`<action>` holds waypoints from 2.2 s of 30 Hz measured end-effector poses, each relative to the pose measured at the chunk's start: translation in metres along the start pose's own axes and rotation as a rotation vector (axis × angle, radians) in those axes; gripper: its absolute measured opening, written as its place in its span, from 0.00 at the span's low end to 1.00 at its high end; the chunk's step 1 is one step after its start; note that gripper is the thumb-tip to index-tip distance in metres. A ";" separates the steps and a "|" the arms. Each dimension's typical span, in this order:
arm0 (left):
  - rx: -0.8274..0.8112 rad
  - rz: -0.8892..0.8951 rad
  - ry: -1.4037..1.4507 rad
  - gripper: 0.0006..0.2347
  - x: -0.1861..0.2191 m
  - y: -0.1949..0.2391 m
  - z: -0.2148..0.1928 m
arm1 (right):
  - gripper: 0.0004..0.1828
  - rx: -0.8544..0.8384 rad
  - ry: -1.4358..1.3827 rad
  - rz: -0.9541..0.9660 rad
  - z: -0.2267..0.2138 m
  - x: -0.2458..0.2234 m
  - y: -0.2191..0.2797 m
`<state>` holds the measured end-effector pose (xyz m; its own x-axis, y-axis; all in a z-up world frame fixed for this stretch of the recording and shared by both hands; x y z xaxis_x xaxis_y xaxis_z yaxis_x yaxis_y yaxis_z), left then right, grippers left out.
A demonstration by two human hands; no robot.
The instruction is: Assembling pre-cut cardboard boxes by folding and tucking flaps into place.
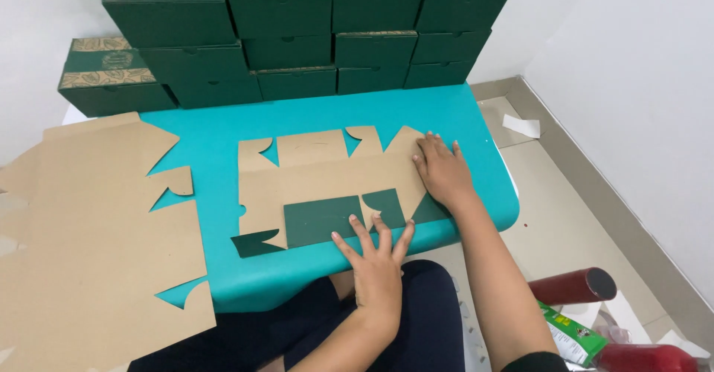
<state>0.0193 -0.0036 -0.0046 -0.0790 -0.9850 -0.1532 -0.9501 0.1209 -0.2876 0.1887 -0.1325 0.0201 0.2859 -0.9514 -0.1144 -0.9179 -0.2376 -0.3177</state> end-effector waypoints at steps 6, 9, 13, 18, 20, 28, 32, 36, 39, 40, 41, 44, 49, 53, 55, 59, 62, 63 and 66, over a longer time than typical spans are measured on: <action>-0.116 0.030 -0.030 0.40 -0.001 -0.001 -0.007 | 0.22 0.100 -0.193 -0.013 0.005 -0.004 -0.034; -0.112 0.028 -0.028 0.40 -0.001 -0.002 -0.010 | 0.22 0.077 -0.290 -0.007 -0.009 -0.008 -0.041; -0.082 0.020 -0.056 0.41 -0.001 -0.001 -0.009 | 0.20 0.061 -0.366 -0.001 -0.005 0.002 -0.052; -0.059 0.023 -0.001 0.39 0.001 -0.001 -0.001 | 0.04 0.050 -0.406 0.052 -0.025 -0.010 -0.049; -0.009 0.023 0.007 0.41 -0.003 0.002 -0.005 | 0.05 0.024 -0.387 0.059 -0.033 -0.006 -0.044; 0.288 0.186 0.321 0.46 -0.020 0.030 -0.032 | 0.13 -0.200 -0.181 0.230 -0.096 0.042 0.010; 0.209 0.306 0.615 0.38 -0.009 0.045 -0.037 | 0.20 -0.246 -0.224 0.419 -0.127 0.048 0.051; 0.154 0.379 0.876 0.31 -0.005 0.051 -0.045 | 0.22 -0.309 -0.239 0.499 -0.137 0.044 0.091; 0.204 0.336 0.979 0.28 -0.019 0.052 -0.063 | 0.14 -0.441 -0.534 0.591 -0.156 0.024 0.121; 0.207 0.335 0.976 0.28 -0.029 0.052 -0.064 | 0.14 -0.439 -0.535 0.588 -0.155 0.027 0.129; 0.212 0.318 0.944 0.31 -0.039 0.053 -0.064 | 0.19 -0.452 -0.681 0.578 -0.153 0.028 0.138; 0.241 0.234 0.853 0.37 -0.082 0.051 -0.062 | 0.20 -0.507 -0.717 0.469 -0.149 0.009 0.152; 0.290 -0.146 0.641 0.42 -0.157 0.050 -0.056 | 0.13 -0.530 -0.389 0.195 -0.152 -0.086 0.143; 0.305 -0.398 0.696 0.34 -0.181 0.069 -0.084 | 0.07 -0.032 -0.272 -0.259 -0.125 -0.152 0.137; 0.244 -0.458 0.645 0.34 -0.182 0.080 -0.083 | 0.07 0.089 -0.167 -0.339 -0.107 -0.177 0.129; 0.150 -0.384 0.649 0.24 -0.174 0.091 -0.068 | 0.08 -0.012 -0.158 -0.372 -0.085 -0.209 0.108; 0.136 -0.312 0.644 0.23 -0.172 0.082 -0.060 | 0.11 -0.130 -0.225 -0.366 -0.084 -0.221 0.090; 0.146 -0.288 0.624 0.23 -0.172 0.078 -0.057 | 0.11 -0.150 -0.256 -0.359 -0.085 -0.224 0.083; 0.171 -0.310 0.577 0.24 -0.174 0.068 -0.046 | 0.12 -0.176 -0.314 -0.267 -0.067 -0.227 0.062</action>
<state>-0.0456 0.1701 0.0463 -0.0045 -0.8793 0.4763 -0.8973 -0.2067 -0.3901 0.0488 0.0557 0.0898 0.5636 -0.7531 -0.3394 -0.8259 -0.5223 -0.2125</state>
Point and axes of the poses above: each hand's wrist, its own y-axis away from the middle knuckle, its own z-axis out of the palm, x = y × z, the point moved 2 cm from there along -y, towards the middle knuckle, and after that the axes turned 1 degree about -z, right-handed, at the moved point
